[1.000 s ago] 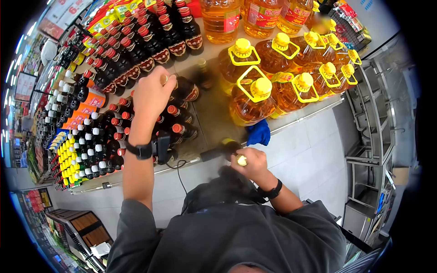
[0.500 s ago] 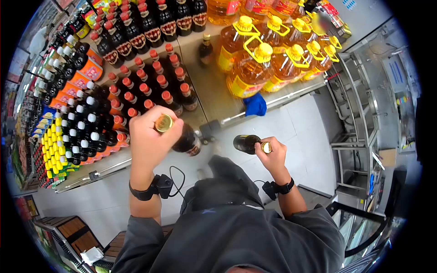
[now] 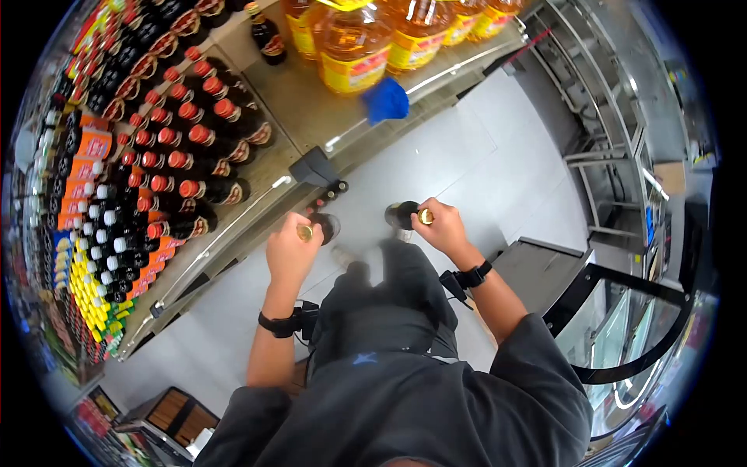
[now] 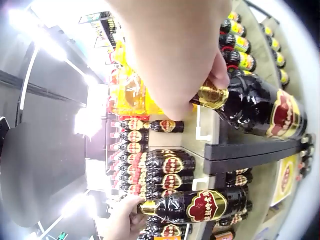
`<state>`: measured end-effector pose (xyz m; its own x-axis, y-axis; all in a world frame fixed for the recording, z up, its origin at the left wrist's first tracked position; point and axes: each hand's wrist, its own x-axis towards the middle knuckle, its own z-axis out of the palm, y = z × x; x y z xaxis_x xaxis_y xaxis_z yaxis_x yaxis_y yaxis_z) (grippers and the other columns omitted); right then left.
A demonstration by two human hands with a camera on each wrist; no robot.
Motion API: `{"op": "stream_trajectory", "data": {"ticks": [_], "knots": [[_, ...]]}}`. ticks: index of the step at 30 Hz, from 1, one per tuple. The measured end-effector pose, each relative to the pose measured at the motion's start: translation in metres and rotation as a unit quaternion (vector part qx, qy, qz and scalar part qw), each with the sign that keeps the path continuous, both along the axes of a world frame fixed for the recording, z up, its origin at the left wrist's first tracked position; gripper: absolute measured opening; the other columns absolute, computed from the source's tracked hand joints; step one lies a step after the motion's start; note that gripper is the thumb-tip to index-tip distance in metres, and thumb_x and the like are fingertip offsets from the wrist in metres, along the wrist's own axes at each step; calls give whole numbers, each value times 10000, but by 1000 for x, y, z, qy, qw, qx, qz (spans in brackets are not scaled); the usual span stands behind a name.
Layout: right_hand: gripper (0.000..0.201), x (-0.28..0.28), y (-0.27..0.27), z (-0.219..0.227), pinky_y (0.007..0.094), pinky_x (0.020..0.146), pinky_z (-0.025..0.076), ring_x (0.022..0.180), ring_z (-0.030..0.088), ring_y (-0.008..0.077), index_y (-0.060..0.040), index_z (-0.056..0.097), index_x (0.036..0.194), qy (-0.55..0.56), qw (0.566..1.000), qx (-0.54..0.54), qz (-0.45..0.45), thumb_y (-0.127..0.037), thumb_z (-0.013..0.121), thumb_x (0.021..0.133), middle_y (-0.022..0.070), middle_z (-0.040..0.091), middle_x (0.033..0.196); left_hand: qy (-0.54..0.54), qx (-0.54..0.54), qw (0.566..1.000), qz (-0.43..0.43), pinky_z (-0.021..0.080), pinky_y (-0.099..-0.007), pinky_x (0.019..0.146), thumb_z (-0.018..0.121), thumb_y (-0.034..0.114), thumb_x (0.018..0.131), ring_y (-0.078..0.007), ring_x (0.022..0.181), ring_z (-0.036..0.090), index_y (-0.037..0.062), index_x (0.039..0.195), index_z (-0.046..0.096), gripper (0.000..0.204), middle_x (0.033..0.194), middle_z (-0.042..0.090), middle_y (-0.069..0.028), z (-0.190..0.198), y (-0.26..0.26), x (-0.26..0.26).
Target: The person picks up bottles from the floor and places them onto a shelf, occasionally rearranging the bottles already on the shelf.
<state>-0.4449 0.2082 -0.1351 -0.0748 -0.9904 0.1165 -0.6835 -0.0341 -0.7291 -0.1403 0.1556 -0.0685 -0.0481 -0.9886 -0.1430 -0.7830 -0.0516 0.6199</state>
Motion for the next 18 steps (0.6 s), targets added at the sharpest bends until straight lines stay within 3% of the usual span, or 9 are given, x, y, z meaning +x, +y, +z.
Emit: {"op": "stream_trajectory", "data": {"ticks": [2, 3, 6, 8, 13, 15, 17, 18], "knots": [[200, -22, 10, -34, 397, 548, 534, 590, 652, 340, -42, 603, 827, 13, 1000, -4, 12, -142, 765, 767, 167, 649, 679, -42, 5, 999, -9, 517, -430, 605, 717, 278, 809, -346, 656, 671, 92, 871, 629, 214, 685, 677, -118, -40, 3, -20], [200, -32, 15, -47, 387, 552, 536, 589, 653, 329, -38, 609, 825, 15, 1000, -6, 20, -138, 769, 761, 162, 651, 682, -45, 49, 998, -21, 530, -447, 662, 684, 301, 829, -370, 739, 685, 113, 964, 685, 232, 761, 700, -161, -60, 2, -29], [194, -65, 23, -83, 394, 565, 541, 607, 652, 341, -38, 611, 818, 1, 1000, 7, 16, -144, 762, 755, 166, 655, 695, -52, 94, 994, -2, 534, -450, 730, 637, 336, 846, -388, 839, 687, 115, 1043, 718, 307, 853, 710, -203, -135, 6, -56], [204, -85, 25, -110, 421, 585, 546, 640, 659, 359, -44, 598, 822, -19, 999, 36, -11, -161, 752, 754, 178, 659, 709, -34, 177, 984, 5, 529, -458, 767, 605, 362, 855, -406, 889, 675, 95, 1045, 722, 348, 908, 707, -215, -176, 3, -81], [232, -133, 38, -201, 436, 618, 543, 664, 649, 367, -49, 589, 853, -18, 993, 88, 76, -185, 750, 755, 165, 658, 733, -35, 313, 949, 31, 505, -469, 831, 565, 384, 857, -433, 961, 648, 59, 1019, 721, 395, 974, 699, -230, -296, 20, -130], [238, -148, 50, -233, 439, 624, 541, 668, 644, 368, -54, 588, 869, -20, 989, 107, 97, -188, 750, 757, 159, 659, 739, -40, 340, 939, -22, 500, -469, 835, 554, 392, 860, -427, 967, 651, 41, 1016, 719, 417, 969, 697, -243, -368, 31, -130], [240, -163, 51, -269, 440, 626, 540, 671, 642, 367, -58, 589, 885, -23, 988, 116, 95, -186, 750, 760, 154, 659, 743, -15, 398, 915, 59, 494, -476, 844, 538, 406, 857, -426, 965, 656, 6, 1011, 714, 463, 979, 690, -264, -407, 35, -145], [238, -168, 52, -286, 440, 626, 540, 672, 642, 366, -60, 592, 885, -30, 987, 128, 90, -187, 750, 760, 153, 659, 743, -6, 401, 914, 60, 489, -454, 788, 527, 382, 872, -366, 879, 644, -1, 978, 704, 436, 900, 681, -232, -434, 37, -145]]}}
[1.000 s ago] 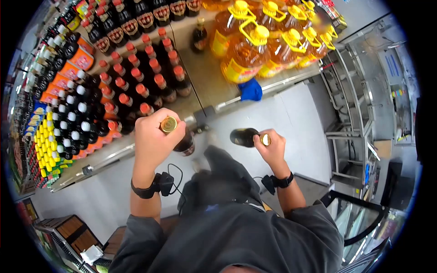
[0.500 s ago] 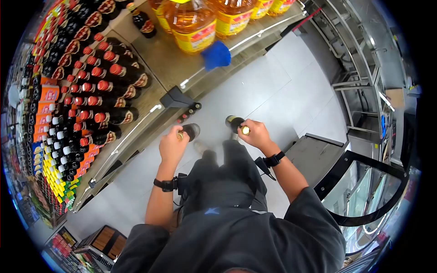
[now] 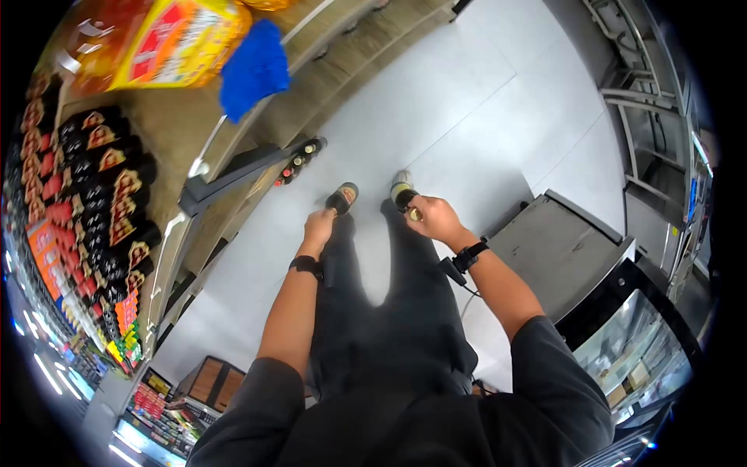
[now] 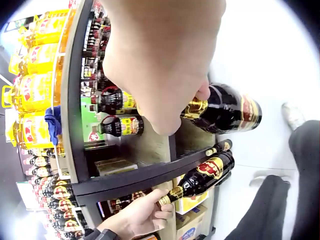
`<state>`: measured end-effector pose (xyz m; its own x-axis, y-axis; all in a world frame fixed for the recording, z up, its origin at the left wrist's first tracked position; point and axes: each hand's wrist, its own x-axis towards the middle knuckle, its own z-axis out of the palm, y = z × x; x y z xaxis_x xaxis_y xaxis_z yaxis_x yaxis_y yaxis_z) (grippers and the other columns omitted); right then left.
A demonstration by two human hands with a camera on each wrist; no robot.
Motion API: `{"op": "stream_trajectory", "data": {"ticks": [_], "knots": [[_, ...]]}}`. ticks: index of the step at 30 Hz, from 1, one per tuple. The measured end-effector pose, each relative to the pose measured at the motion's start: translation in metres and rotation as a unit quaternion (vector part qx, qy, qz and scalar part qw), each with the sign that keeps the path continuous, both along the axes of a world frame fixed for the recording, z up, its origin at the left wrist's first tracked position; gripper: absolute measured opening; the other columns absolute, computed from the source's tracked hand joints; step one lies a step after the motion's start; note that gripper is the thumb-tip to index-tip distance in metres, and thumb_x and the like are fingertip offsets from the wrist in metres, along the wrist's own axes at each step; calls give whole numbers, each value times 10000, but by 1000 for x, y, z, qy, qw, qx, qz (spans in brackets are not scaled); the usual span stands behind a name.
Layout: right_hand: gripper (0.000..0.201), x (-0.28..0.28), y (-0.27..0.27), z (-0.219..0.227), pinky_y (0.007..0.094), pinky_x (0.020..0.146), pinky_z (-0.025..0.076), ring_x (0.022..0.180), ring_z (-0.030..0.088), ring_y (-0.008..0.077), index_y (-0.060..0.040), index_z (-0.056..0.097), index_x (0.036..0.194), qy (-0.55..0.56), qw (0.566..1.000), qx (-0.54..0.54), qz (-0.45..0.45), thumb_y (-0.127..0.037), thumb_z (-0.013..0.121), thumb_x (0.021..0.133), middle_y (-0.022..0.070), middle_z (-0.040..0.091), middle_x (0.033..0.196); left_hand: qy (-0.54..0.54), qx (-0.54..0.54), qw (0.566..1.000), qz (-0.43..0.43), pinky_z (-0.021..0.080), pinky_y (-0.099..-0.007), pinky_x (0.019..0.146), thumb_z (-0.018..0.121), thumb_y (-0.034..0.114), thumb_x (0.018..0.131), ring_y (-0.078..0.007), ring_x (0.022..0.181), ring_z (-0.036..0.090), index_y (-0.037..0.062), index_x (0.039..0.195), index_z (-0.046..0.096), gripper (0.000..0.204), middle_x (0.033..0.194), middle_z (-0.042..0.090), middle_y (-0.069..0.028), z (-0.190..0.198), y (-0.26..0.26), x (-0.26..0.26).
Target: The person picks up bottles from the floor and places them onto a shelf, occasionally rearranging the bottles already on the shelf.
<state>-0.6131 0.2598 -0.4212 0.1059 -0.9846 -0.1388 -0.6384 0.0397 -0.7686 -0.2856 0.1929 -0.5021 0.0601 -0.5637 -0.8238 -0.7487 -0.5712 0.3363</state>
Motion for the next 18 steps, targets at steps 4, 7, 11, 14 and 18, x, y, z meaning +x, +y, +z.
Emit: {"op": "stream_trajectory", "data": {"ticks": [4, 7, 11, 14, 18], "knots": [[234, -11, 0, -68, 443, 634, 539, 684, 645, 360, -65, 607, 897, -12, 999, 34, -11, -180, 751, 752, 155, 656, 740, -28, -36, 998, -43, 492, -432, 706, 489, 365, 901, -299, 749, 650, 0, 919, 689, 417, 799, 687, -195, -91, -3, -9], [228, -11, -1, -135, 449, 633, 535, 690, 648, 362, -71, 615, 903, -24, 999, 39, -15, -147, 745, 733, 162, 657, 746, -100, -65, 978, -168, 513, -486, 800, 475, 440, 887, -416, 900, 673, 33, 961, 704, 473, 936, 706, -233, -125, -33, -41], [209, 0, -12, -214, 452, 636, 533, 689, 647, 373, -59, 615, 912, -16, 998, 63, -25, -145, 709, 747, 173, 657, 738, -160, -50, 959, -227, 523, -489, 886, 522, 443, 863, -419, 986, 658, 68, 1058, 706, 461, 1004, 700, -224, -195, -60, -61], [207, 11, -29, -263, 453, 639, 534, 695, 649, 372, -53, 616, 918, -28, 998, 54, -36, -146, 700, 755, 174, 664, 747, -186, -75, 943, -265, 536, -504, 867, 523, 406, 865, -414, 987, 666, 134, 1188, 667, 446, 1040, 700, -221, -261, -83, -51], [180, 25, -48, -314, 448, 628, 534, 688, 648, 371, -55, 620, 909, -37, 996, 39, -65, -139, 691, 766, 170, 671, 750, -216, -99, 906, -350, 554, -504, 829, 497, 377, 907, -399, 982, 678, 108, 1103, 658, 369, 1021, 705, -213, -297, -128, -53]]}}
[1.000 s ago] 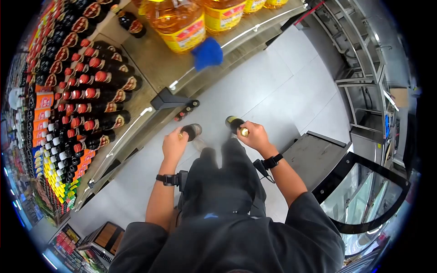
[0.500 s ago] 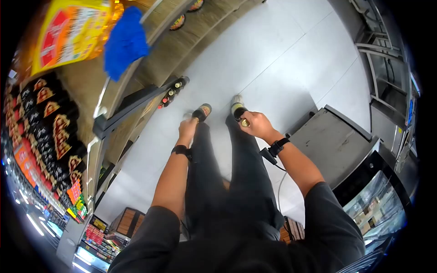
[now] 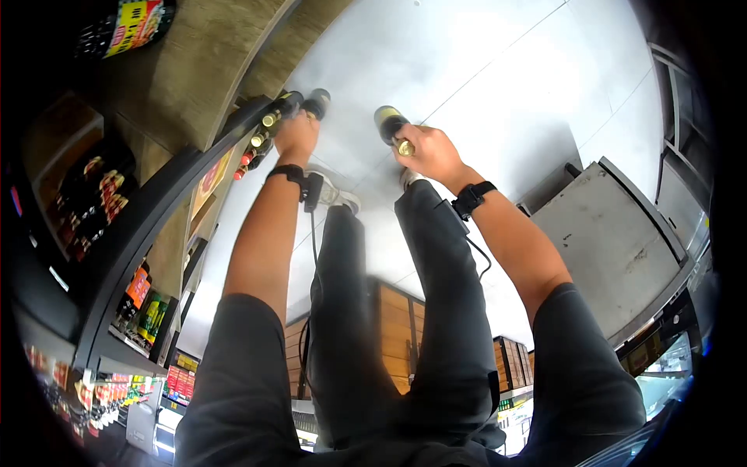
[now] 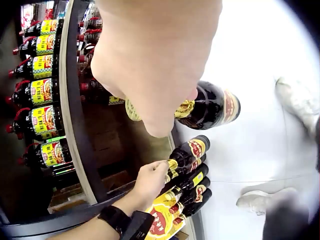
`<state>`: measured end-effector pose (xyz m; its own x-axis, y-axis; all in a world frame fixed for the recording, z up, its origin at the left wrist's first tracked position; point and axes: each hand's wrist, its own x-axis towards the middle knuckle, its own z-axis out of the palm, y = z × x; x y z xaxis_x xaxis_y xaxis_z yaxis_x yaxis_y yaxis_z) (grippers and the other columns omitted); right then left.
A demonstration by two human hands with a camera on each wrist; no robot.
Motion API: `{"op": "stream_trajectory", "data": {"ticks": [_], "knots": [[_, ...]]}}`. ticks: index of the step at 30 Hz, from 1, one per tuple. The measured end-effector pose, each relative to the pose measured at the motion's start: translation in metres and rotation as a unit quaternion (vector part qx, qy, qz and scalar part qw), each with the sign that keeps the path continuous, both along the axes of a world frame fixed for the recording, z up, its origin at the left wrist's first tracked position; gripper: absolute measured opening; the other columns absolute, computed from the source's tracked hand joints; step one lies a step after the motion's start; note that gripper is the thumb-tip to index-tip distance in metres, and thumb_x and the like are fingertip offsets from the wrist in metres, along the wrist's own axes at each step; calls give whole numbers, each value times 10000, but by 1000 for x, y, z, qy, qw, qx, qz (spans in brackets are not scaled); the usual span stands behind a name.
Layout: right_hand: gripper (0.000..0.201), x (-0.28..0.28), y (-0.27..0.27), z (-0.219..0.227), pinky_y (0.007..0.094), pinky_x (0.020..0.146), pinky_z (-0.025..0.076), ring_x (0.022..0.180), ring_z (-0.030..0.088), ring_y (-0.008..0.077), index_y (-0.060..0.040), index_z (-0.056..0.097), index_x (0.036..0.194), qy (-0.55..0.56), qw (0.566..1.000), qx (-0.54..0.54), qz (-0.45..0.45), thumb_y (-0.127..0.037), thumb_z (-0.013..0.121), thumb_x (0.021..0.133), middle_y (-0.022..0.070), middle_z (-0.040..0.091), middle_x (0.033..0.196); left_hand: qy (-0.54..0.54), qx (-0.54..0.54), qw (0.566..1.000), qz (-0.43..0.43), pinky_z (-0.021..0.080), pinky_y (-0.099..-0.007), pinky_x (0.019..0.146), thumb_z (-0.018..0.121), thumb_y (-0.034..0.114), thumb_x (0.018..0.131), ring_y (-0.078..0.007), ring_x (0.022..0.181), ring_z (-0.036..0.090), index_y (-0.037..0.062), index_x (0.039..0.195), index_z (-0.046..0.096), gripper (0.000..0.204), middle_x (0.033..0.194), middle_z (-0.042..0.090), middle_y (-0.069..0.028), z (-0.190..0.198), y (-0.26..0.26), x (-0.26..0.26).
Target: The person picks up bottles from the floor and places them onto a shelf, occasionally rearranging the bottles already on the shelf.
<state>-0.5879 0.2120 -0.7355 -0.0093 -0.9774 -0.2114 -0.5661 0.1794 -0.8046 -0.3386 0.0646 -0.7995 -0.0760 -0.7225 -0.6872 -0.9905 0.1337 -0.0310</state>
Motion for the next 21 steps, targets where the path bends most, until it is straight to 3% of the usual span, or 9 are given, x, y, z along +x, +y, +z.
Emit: {"op": "stream_trajectory", "data": {"ticks": [1, 2, 11, 21], "knots": [[175, 4, -4, -10, 446, 624, 533, 685, 647, 371, -56, 620, 906, 3, 1000, 1, -3, -138, 690, 768, 170, 669, 744, 3, -10, 1000, -15, 554, -505, 828, 502, 369, 904, -398, 980, 682, 106, 1104, 653, 363, 1031, 706, -211, -13, -10, 4], [171, 8, -10, -21, 445, 621, 533, 682, 647, 370, -56, 620, 903, 7, 1000, 1, -7, -138, 689, 770, 171, 667, 739, 2, -4, 1000, -11, 531, -527, 860, 512, 401, 894, -414, 997, 665, 146, 1236, 630, 442, 1052, 693, -224, -26, -20, 8], [160, 36, -50, -85, 449, 631, 529, 684, 645, 373, -55, 614, 904, -2, 1000, -29, -6, -131, 669, 774, 175, 661, 750, 0, -10, 1000, -6, 526, -497, 904, 512, 370, 887, -419, 1031, 653, 126, 1237, 645, 447, 1099, 685, -230, -65, -69, 18], [222, 75, -94, -125, 446, 676, 540, 758, 661, 363, -46, 591, 987, 25, 1000, -12, 4, -127, 675, 798, 166, 661, 859, -18, 20, 999, -30, 529, -485, 906, 532, 368, 888, -398, 1051, 655, 135, 1245, 647, 441, 1130, 682, -220, -70, -75, 24]]}}
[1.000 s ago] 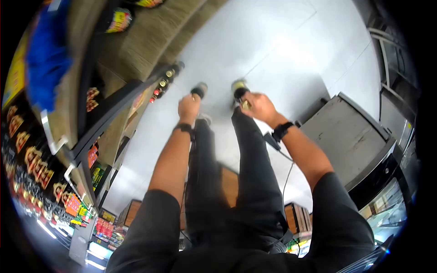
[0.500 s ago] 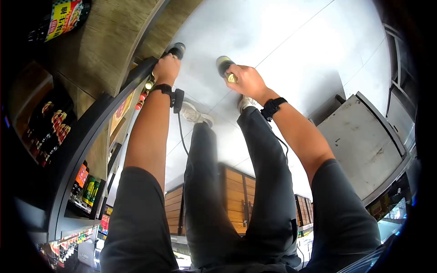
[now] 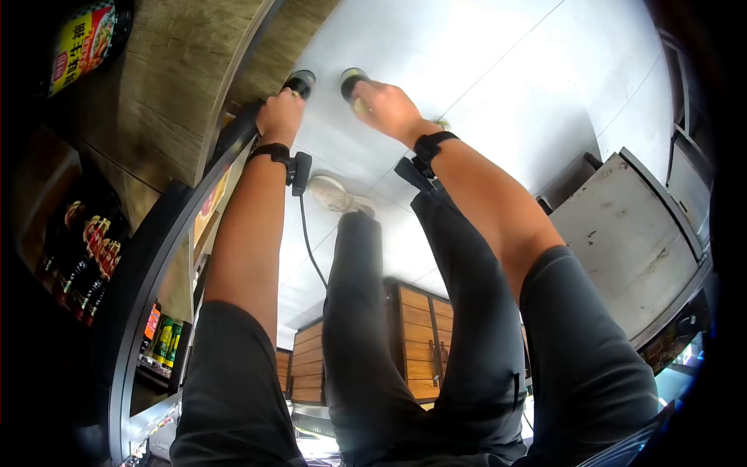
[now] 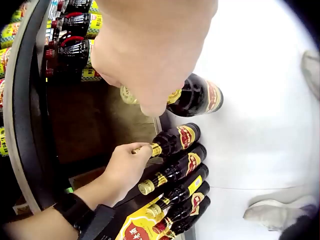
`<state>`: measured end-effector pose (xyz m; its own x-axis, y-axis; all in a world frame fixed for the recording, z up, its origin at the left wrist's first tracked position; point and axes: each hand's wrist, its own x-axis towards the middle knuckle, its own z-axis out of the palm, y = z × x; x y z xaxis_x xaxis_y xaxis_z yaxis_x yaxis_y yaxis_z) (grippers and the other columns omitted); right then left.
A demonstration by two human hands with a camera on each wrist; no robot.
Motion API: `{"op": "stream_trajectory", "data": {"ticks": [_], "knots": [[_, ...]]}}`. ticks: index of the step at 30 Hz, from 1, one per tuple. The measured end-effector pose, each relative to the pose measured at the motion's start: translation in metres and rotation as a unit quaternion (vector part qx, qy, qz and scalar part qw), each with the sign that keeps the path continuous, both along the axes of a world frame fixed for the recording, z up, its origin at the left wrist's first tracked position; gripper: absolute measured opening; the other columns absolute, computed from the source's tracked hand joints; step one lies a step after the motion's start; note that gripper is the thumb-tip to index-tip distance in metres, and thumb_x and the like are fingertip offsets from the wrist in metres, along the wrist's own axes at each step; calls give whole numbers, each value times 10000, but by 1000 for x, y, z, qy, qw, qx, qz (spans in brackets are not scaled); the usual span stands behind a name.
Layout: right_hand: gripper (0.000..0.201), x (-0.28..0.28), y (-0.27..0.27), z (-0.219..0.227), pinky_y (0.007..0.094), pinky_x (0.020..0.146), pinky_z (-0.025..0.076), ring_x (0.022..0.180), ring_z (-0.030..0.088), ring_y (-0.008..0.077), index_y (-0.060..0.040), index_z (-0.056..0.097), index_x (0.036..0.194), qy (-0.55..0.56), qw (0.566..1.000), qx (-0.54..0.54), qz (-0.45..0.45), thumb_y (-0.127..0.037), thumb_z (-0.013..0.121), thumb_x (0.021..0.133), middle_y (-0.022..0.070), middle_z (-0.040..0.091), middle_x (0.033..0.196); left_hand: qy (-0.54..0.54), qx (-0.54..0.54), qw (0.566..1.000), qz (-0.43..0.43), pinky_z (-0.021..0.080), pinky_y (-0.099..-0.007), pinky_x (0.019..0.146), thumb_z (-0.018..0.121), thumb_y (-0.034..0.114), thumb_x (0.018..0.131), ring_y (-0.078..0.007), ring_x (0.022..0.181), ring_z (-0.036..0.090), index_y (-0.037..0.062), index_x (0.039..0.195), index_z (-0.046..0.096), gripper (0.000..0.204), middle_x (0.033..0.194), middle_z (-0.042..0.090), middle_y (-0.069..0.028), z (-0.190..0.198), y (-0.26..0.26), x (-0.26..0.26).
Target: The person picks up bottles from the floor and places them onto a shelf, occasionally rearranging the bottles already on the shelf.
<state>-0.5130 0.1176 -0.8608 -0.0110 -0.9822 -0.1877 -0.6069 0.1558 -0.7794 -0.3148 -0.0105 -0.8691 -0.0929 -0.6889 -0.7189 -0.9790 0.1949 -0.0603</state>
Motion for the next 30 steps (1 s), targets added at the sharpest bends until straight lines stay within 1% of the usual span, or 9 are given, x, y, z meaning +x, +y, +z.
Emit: {"op": "stream_trajectory", "data": {"ticks": [5, 13, 19, 22, 25, 28, 30], "knots": [[239, 20, -27, -26, 439, 715, 548, 820, 667, 349, -46, 599, 1023, 27, 999, 5, 43, -115, 680, 809, 147, 661, 935, 4, 10, 999, -30, 528, -487, 896, 546, 366, 893, -397, 1048, 655, 129, 1230, 652, 425, 1114, 687, -216, 0, -6, 5], [276, 43, -66, -37, 429, 756, 553, 870, 673, 334, -63, 624, 1121, 47, 994, 20, 94, -138, 649, 856, 131, 656, 1000, 12, 35, 998, -52, 530, -489, 884, 559, 356, 895, -407, 1035, 654, 110, 1187, 659, 394, 1087, 691, -219, -3, -16, 10], [265, 56, -88, -41, 425, 769, 552, 905, 671, 331, -75, 630, 1135, 43, 994, 30, 92, -147, 615, 880, 138, 653, 1024, 27, 40, 998, -40, 530, -492, 886, 565, 370, 883, -412, 1033, 653, 115, 1175, 664, 400, 1092, 690, -217, -3, -19, 12], [253, 61, -96, -46, 428, 770, 551, 900, 672, 329, -79, 631, 1135, 48, 994, 27, 90, -161, 603, 897, 137, 653, 1025, 34, 45, 997, -48, 530, -487, 892, 568, 382, 878, -414, 1040, 651, 118, 1206, 659, 431, 1104, 688, -219, -6, -22, 15], [235, 63, -99, -48, 430, 773, 549, 902, 673, 330, -74, 632, 1123, 45, 995, 37, 84, -174, 591, 915, 140, 652, 1024, 46, 38, 998, -27, 529, -481, 897, 610, 378, 859, -413, 1045, 651, 126, 1249, 646, 466, 1115, 686, -219, -4, -21, 16], [236, 68, -101, -51, 434, 776, 548, 920, 671, 331, -72, 623, 1127, 47, 996, 55, 61, -187, 588, 924, 142, 649, 1027, 74, 35, 997, -7, 529, -476, 899, 663, 364, 829, -406, 1048, 652, 109, 1275, 631, 514, 1116, 684, -227, -9, -19, 21], [250, 71, -101, -54, 435, 780, 550, 938, 669, 331, -72, 616, 1133, 31, 997, 60, 45, -184, 610, 910, 145, 646, 1047, 73, 30, 997, 19, 526, -476, 904, 696, 346, 806, -404, 1050, 652, 93, 1274, 628, 536, 1114, 682, -235, -9, -18, 19]]}}
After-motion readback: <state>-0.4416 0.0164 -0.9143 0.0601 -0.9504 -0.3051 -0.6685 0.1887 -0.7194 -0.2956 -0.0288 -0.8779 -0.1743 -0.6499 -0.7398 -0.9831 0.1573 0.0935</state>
